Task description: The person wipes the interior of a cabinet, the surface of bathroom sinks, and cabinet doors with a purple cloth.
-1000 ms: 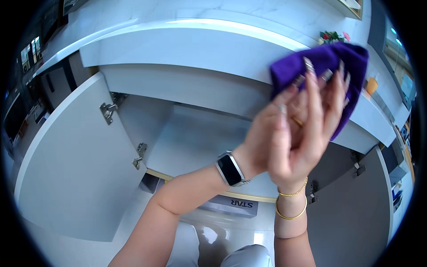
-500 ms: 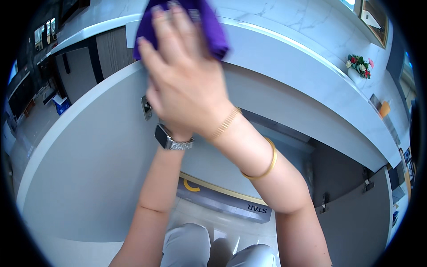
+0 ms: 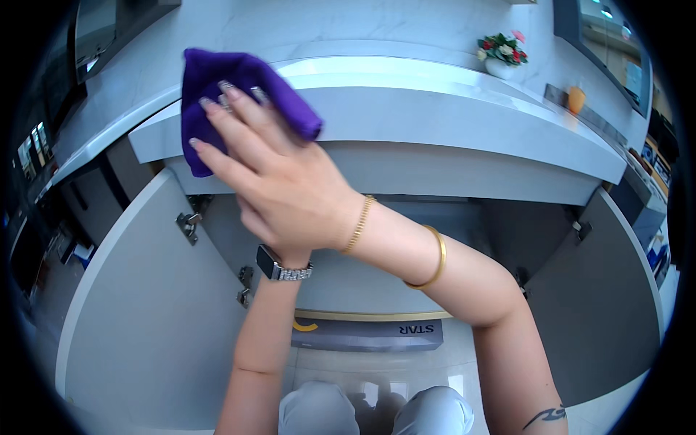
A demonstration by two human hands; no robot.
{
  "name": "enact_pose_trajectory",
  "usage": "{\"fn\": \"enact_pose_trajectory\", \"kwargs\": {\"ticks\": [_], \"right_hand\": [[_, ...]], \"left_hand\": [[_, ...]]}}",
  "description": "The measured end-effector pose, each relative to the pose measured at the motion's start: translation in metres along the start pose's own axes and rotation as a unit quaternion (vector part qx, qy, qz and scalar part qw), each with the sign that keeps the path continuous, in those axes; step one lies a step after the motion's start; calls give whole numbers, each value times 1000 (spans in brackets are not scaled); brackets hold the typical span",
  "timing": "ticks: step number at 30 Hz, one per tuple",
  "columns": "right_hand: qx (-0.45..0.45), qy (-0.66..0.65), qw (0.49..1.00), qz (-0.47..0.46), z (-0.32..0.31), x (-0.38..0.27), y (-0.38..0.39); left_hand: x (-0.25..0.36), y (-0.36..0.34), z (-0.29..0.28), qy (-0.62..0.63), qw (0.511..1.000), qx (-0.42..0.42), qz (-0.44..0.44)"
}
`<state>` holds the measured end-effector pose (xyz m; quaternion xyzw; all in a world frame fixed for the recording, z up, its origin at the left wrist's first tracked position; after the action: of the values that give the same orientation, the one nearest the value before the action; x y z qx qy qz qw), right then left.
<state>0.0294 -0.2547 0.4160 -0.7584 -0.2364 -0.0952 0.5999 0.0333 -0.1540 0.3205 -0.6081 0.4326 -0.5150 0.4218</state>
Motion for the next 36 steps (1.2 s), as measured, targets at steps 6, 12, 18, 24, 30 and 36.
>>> {"fn": "enact_pose_trajectory", "kwargs": {"ticks": [6, 12, 18, 24, 30, 36], "right_hand": [[85, 103, 990, 53, -112, 54, 64], [152, 154, 968, 130, -220, 104, 127], [215, 122, 942, 227, -299, 141, 189], [288, 209, 866, 351, -318, 144, 257], [205, 234, 876, 369, -272, 125, 272], [131, 239, 909, 316, -202, 91, 224]], "left_hand": [[136, -12, 53, 53, 989, -39, 129], [262, -19, 114, 104, 956, -63, 266], [344, -7, 186, 146, 920, -55, 360], [367, 32, 239, 159, 871, -169, 434], [323, 60, 229, 89, 876, -203, 428], [249, 47, 164, 140, 913, -159, 349]]}}
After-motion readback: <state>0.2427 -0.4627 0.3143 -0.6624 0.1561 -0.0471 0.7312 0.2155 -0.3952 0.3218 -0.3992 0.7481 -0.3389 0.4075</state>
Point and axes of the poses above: each hand's wrist, its own y-axis away from the middle knuckle, its own z-axis out of the palm, x = y × z, the point moved 5 cm from there along -y, towards the middle knuckle, and after that the axes turned 11 degrees about y, right-handed, at the moved point
